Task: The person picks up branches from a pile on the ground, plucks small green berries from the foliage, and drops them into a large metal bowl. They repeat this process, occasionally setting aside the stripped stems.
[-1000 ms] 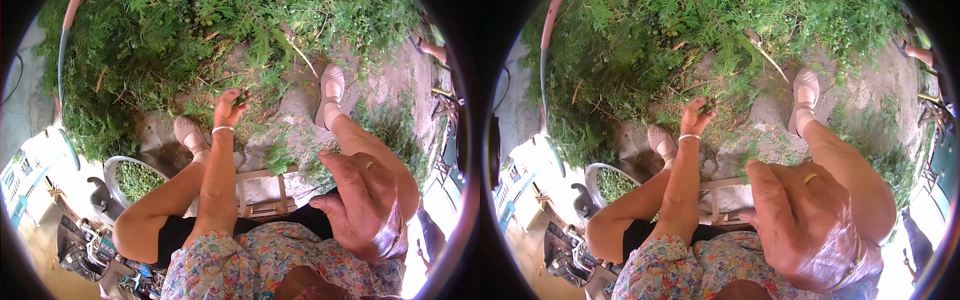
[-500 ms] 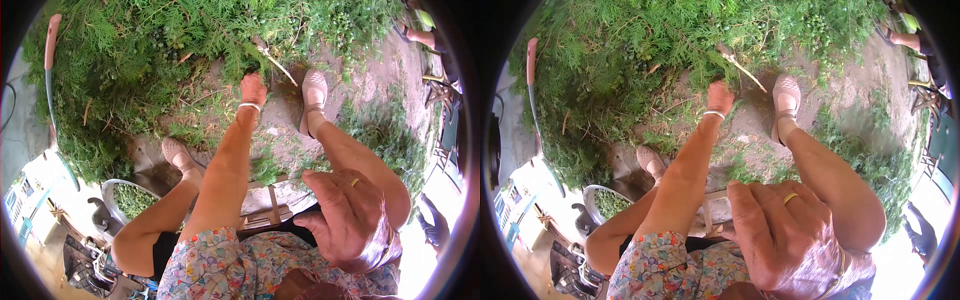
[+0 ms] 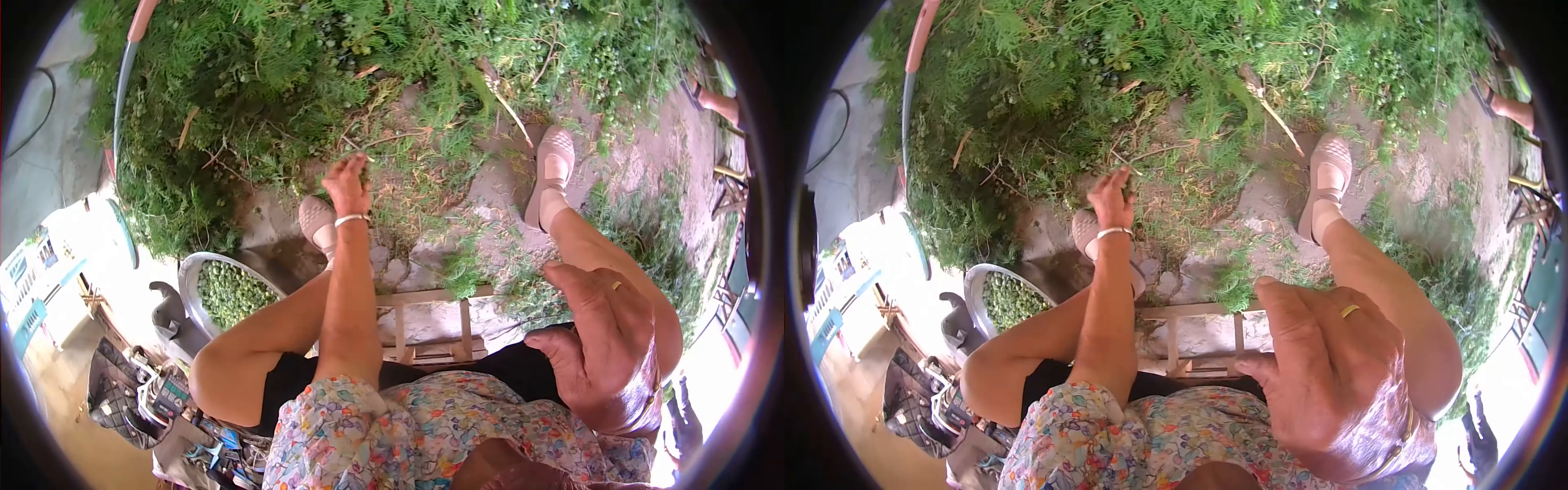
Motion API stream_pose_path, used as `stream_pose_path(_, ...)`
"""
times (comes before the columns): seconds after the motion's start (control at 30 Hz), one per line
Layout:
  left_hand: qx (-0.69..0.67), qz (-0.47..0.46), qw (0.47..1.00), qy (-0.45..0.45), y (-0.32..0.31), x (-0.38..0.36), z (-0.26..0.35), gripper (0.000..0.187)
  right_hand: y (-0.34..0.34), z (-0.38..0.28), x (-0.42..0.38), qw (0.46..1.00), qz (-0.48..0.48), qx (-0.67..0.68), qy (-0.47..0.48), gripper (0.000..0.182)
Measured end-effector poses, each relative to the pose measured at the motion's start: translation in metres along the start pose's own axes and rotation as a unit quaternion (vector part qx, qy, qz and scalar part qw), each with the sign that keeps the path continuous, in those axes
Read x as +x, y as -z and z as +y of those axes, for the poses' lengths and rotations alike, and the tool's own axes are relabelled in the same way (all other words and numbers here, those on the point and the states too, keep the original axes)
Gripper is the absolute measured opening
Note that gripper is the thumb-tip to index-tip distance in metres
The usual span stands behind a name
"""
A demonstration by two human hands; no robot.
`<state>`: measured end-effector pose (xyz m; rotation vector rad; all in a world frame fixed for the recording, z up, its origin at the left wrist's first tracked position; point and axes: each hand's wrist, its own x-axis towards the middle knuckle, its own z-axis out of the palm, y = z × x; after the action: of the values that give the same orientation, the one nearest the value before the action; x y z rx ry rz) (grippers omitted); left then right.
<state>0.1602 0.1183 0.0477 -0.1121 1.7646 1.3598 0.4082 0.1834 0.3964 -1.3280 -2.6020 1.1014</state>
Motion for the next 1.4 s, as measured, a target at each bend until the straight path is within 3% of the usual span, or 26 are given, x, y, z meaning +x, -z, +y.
stream_pose_path(0.03, -0.001, 0.003, 1.000, -0.001, 0.009, 0.020, -0.001, 0.008, -0.001, -0.002, 0.002, 1.000, -0.002, 0.001, 0.003, 0.049)
stream_pose_path(0.07, 0.134, 0.043, 0.983, -0.117, 0.020, 0.048, -0.011, 0.010, -0.001, -0.004, 0.005, 1.000, -0.011, 0.001, 0.000, 0.049)
stream_pose_path(0.1, 0.265, 0.080, 0.934, -0.227, 0.018, 0.056, -0.007, 0.012, -0.001, -0.005, 0.007, 1.000, -0.020, 0.001, -0.003, 0.049)
stream_pose_path(0.13, 0.264, 0.082, 0.934, -0.226, 0.017, 0.060, -0.004, 0.012, -0.003, -0.007, 0.008, 1.000, -0.023, 0.000, -0.002, 0.049)
stream_pose_path(0.2, 0.412, 0.056, 0.850, -0.323, 0.012, 0.067, 0.003, 0.018, -0.005, -0.010, 0.012, 1.000, -0.025, 0.009, -0.014, 0.048)
stream_pose_path(0.23, 0.470, 0.055, 0.826, -0.307, 0.011, 0.074, -0.001, 0.020, -0.005, -0.011, 0.013, 1.000, -0.027, 0.008, -0.013, 0.048)
stream_pose_path(0.4, 0.479, 0.048, 0.829, -0.286, 0.011, 0.077, -0.009, 0.018, -0.007, -0.014, 0.013, 0.999, -0.034, 0.000, -0.011, 0.049)
stream_pose_path(0.47, 0.480, -0.028, 0.824, -0.299, 0.018, 0.076, -0.015, 0.018, -0.004, -0.016, 0.013, 0.999, -0.039, -0.027, -0.014, 0.050)
stream_pose_path(0.53, 0.504, -0.024, 0.798, -0.328, 0.021, 0.067, -0.016, 0.016, -0.003, -0.018, 0.013, 0.997, -0.045, -0.055, -0.019, 0.050)
stream_pose_path(0.57, 0.414, -0.045, 0.884, -0.210, 0.022, 0.065, -0.016, 0.013, -0.004, -0.018, 0.013, 0.998, -0.048, -0.029, -0.031, 0.051)
stream_pose_path(0.63, 0.158, -0.113, 0.981, 0.001, 0.030, 0.049, -0.015, 0.014, -0.005, -0.016, 0.013, 0.998, -0.052, -0.001, -0.047, 0.051)
stream_pose_path(0.67, 0.158, -0.113, 0.981, 0.001, 0.037, 0.039, -0.015, 0.014, -0.005, -0.014, 0.014, 0.999, -0.036, -0.014, 0.001, 0.053)
stream_pose_path(0.7, 0.027, -0.102, 0.992, 0.077, 0.044, 0.030, -0.015, 0.013, -0.005, -0.012, 0.014, 0.998, -0.019, -0.026, 0.049, 0.056)
stream_pose_path(0.77, -0.185, -0.089, 0.960, 0.190, 0.068, 0.024, -0.026, 0.012, -0.005, -0.012, 0.013, 0.998, -0.017, -0.020, 0.050, 0.056)
stream_pose_path(0.87, -0.227, -0.159, 0.941, 0.195, 0.077, 0.018, -0.034, 0.008, -0.004, -0.014, 0.012, 0.998, -0.018, -0.019, 0.048, 0.056)
stream_pose_path(1.07, -0.219, -0.128, 0.959, 0.128, 0.062, 0.012, -0.022, 0.005, -0.004, -0.012, 0.009, 0.998, -0.003, -0.030, 0.056, 0.056)
stream_pose_path(1.13, 0.000, -0.096, 0.994, 0.053, 0.052, 0.006, -0.019, 0.006, -0.004, -0.013, 0.010, 0.998, 0.005, -0.031, 0.055, 0.057)
stream_pose_path(1.17, 0.000, -0.096, 0.994, 0.054, 0.053, 0.015, -0.034, 0.006, -0.004, -0.012, 0.010, 0.998, 0.006, -0.029, 0.056, 0.056)
stream_pose_path(1.2, 0.192, -0.039, 0.979, -0.052, 0.058, 0.030, -0.060, 0.009, -0.004, -0.012, 0.010, 0.998, 0.007, -0.028, 0.057, 0.056)
stream_pose_path(1.23, 0.374, 0.019, 0.914, -0.155, 0.055, 0.031, -0.067, 0.013, -0.005, -0.012, 0.011, 0.998, 0.007, -0.027, 0.057, 0.056)
stream_pose_path(1.27, 0.373, 0.017, 0.915, -0.154, 0.052, 0.032, -0.074, 0.013, -0.005, -0.012, 0.011, 0.998, 0.003, -0.029, 0.057, 0.056)
stream_pose_path(1.33, 0.472, 0.085, 0.840, -0.252, 0.032, 0.014, -0.059, 0.019, -0.005, -0.011, 0.011, 0.998, -0.003, -0.033, 0.055, 0.056)
stream_pose_path(1.4, 0.493, 0.117, 0.833, -0.223, 0.024, 0.011, -0.057, 0.017, -0.005, -0.009, 0.009, 0.998, -0.018, -0.027, 0.049, 0.056)
